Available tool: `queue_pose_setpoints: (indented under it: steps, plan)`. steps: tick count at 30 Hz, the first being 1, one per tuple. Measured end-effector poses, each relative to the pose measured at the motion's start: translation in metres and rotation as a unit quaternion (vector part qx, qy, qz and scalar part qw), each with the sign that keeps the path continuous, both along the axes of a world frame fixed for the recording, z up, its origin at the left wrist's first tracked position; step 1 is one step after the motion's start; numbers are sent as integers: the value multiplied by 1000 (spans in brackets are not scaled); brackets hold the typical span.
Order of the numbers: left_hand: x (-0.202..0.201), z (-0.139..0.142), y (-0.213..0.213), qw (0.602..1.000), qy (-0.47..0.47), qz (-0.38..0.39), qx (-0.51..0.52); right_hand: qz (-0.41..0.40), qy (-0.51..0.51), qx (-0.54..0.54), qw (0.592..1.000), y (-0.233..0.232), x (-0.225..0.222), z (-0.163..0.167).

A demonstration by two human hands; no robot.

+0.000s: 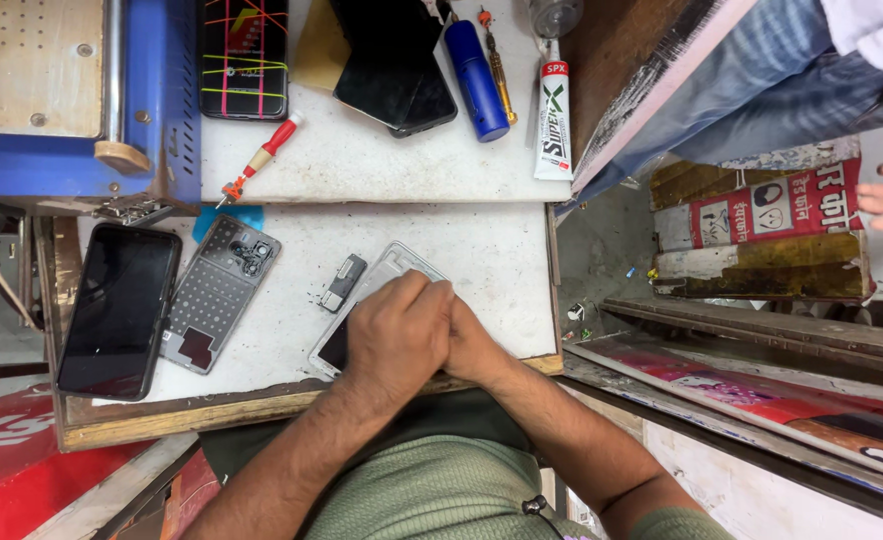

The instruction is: The person cleans the back of a white smartphone with a cloth, repeatedly wiping the same area. They briefly handle a black smartphone to unlock it and place it aside, then continue wiping the white phone's back surface.

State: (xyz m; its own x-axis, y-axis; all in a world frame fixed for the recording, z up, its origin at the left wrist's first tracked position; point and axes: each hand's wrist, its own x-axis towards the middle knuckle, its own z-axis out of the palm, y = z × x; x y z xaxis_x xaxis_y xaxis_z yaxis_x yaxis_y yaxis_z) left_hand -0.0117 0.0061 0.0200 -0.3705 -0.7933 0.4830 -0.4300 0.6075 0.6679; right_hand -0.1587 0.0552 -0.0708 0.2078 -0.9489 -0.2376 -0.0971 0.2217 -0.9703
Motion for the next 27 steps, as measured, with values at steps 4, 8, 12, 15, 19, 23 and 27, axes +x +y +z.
queue_pose_setpoints:
  steps: [4, 8, 12, 15, 19, 23, 27]
  plan:
    - [12, 5, -12, 998, -11, -55, 30, 1, -15, -24, 1000, -3, 3, 3]
    - [31, 15, -18, 993, -13, -67, 96, 16, -66, 19, 998, -6, 3, 6]
    - [62, 23, -17, 993, 43, -4, 114, -78, -264, 104, 956, -5, 3, 6]
    - [90, 20, -17, 989, 25, 53, 136, -106, -299, 120, 941, -4, 1, 4]
    - [116, 8, -17, 973, -83, 101, 192, -121, -317, 103, 935, -3, -1, 0]
    - [128, -2, -14, 968, -130, 124, 177, -132, -306, 102, 937, -2, -2, -3]
    - [129, -7, -11, 973, -111, 101, 178, -141, -303, 111, 936, -2, -5, -3]
